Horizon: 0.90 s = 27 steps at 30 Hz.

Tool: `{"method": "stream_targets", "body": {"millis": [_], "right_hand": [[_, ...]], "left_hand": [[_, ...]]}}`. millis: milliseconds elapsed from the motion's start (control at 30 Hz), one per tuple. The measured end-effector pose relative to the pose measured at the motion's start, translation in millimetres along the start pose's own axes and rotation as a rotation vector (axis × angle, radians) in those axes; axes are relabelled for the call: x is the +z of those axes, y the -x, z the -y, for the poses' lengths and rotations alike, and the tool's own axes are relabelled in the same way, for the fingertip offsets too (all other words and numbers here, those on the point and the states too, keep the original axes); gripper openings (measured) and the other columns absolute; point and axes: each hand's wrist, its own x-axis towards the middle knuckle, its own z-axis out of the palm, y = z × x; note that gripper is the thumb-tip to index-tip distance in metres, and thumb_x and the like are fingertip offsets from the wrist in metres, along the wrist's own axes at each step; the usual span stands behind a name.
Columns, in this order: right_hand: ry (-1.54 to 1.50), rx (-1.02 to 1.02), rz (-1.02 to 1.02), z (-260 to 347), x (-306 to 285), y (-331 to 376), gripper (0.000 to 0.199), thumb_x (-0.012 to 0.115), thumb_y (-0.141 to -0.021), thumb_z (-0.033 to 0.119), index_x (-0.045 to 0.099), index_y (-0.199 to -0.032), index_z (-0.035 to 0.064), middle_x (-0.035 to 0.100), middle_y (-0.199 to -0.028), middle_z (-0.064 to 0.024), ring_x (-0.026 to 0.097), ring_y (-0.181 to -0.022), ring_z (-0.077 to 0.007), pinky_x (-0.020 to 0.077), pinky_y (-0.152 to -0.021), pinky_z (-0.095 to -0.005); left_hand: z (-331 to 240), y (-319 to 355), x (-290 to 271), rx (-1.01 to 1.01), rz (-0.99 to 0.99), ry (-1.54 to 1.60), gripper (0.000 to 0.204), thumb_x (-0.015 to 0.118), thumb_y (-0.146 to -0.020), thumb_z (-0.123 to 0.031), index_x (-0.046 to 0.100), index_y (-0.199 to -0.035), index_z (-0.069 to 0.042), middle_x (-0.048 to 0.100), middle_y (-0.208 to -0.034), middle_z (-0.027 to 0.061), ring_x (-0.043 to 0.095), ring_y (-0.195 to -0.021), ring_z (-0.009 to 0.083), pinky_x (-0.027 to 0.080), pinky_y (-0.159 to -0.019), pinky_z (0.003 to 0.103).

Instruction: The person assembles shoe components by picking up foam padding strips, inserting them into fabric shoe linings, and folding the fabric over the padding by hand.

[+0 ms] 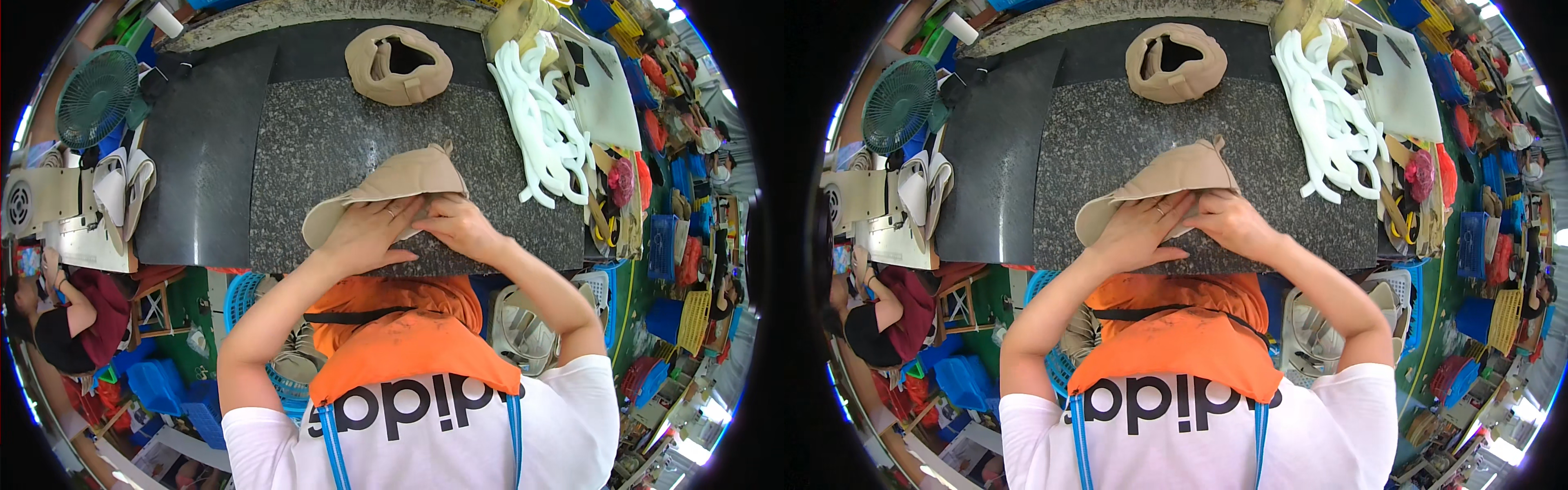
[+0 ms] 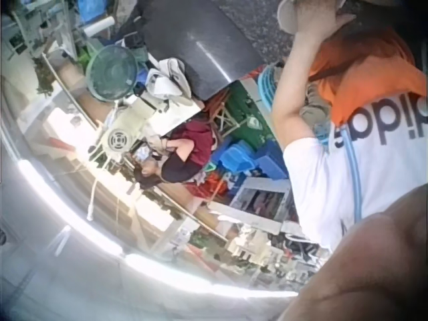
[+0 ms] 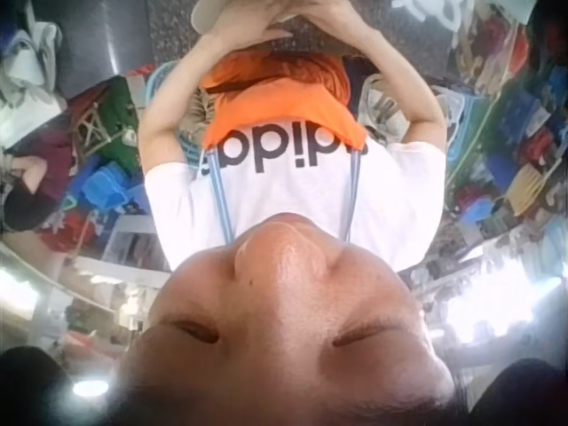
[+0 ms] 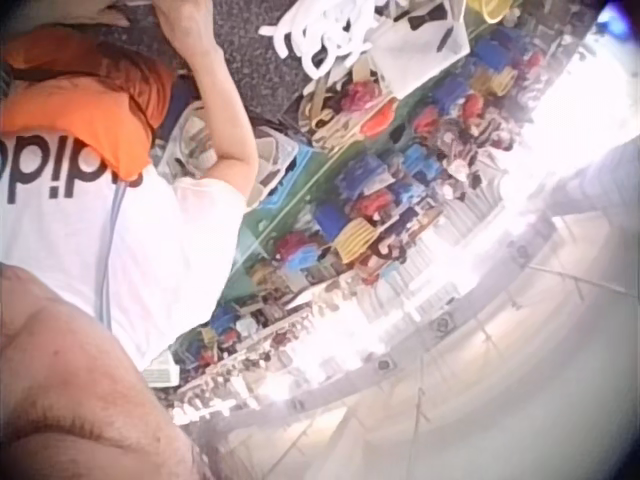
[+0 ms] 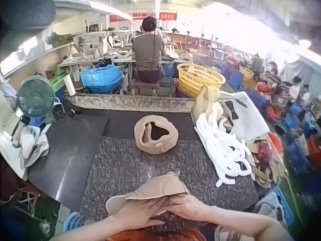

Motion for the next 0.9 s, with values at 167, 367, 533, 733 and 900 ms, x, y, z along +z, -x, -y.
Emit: {"method": "stream_targets", "body": {"millis": [167, 367, 533, 733, 900], "right_hand": [[0.236, -0.189, 0.230, 4.6, -38.8, -1.0, 0.023, 0.062, -0.068, 0.009, 0.063, -0.091, 0.0036, 0.054, -0.083, -0.0072, 0.057, -0.081, -0.0255, 0.0500, -0.068, -0.0356], [0.759, -0.237, 0.184, 23.8, -30.8, -28.7, 0.030, 0.059, -0.072, 0.014, 0.058, -0.099, 0.0023, 0.054, -0.093, -0.0086, 0.054, -0.090, -0.0236, 0.0441, -0.082, -0.0352], [0.117, -0.036, 0.044, 19.9, -33.5, -22.5, 0.014, 0.062, -0.072, 0.006, 0.065, -0.086, 0.0063, 0.058, -0.083, -0.0057, 0.058, -0.084, -0.0248, 0.0460, -0.076, -0.0370], [-1.284, 0.498, -0.125, 82.0, -8.0, -27.9, 0.034, 0.058, -0.091, 0.012, 0.050, -0.122, -0.0027, 0.061, -0.112, -0.0088, 0.060, -0.099, -0.0154, 0.0494, -0.086, -0.0315], [-1.551, 0.641, -0.499, 101.2, -23.2, -44.7, 0.032, 0.051, -0.096, 0.022, 0.052, -0.117, -0.0018, 0.061, -0.110, -0.0089, 0.061, -0.095, -0.0140, 0.0509, -0.082, -0.0285]], "left_hand": [[-5.8, 15.7, 21.3, 0.192, -0.051, -0.144, 0.041, 0.056, -0.081, -0.018, 0.055, -0.118, 0.000, 0.050, -0.130, 0.0114, 0.048, -0.120, 0.0269, 0.044, -0.095, 0.037], [-37.0, 20.1, 2.6, 0.017, -0.157, -0.167, 0.022, 0.060, -0.079, -0.013, 0.062, -0.096, -0.001, 0.062, -0.097, 0.0100, 0.063, -0.089, 0.0277, 0.051, -0.080, 0.037], [-51.1, 57.0, -49.1, 0.027, -0.835, -0.123, 0.027, 0.076, -0.066, -0.009, 0.059, -0.086, -0.004, 0.061, -0.082, 0.0106, 0.059, -0.075, 0.0318, 0.048, -0.069, 0.038], [-71.7, 43.4, -30.8, -0.316, -0.725, 0.247, 0.047, 0.078, -0.066, -0.014, 0.055, -0.106, -0.004, 0.055, -0.109, 0.0148, 0.051, -0.104, 0.0320, 0.035, -0.100, 0.044], [-86.8, 36.5, -40.8, -0.220, -0.716, 0.355, 0.034, 0.078, -0.068, -0.012, 0.059, -0.095, -0.003, 0.061, -0.095, 0.0120, 0.053, -0.098, 0.0291, 0.041, -0.089, 0.038]]}}
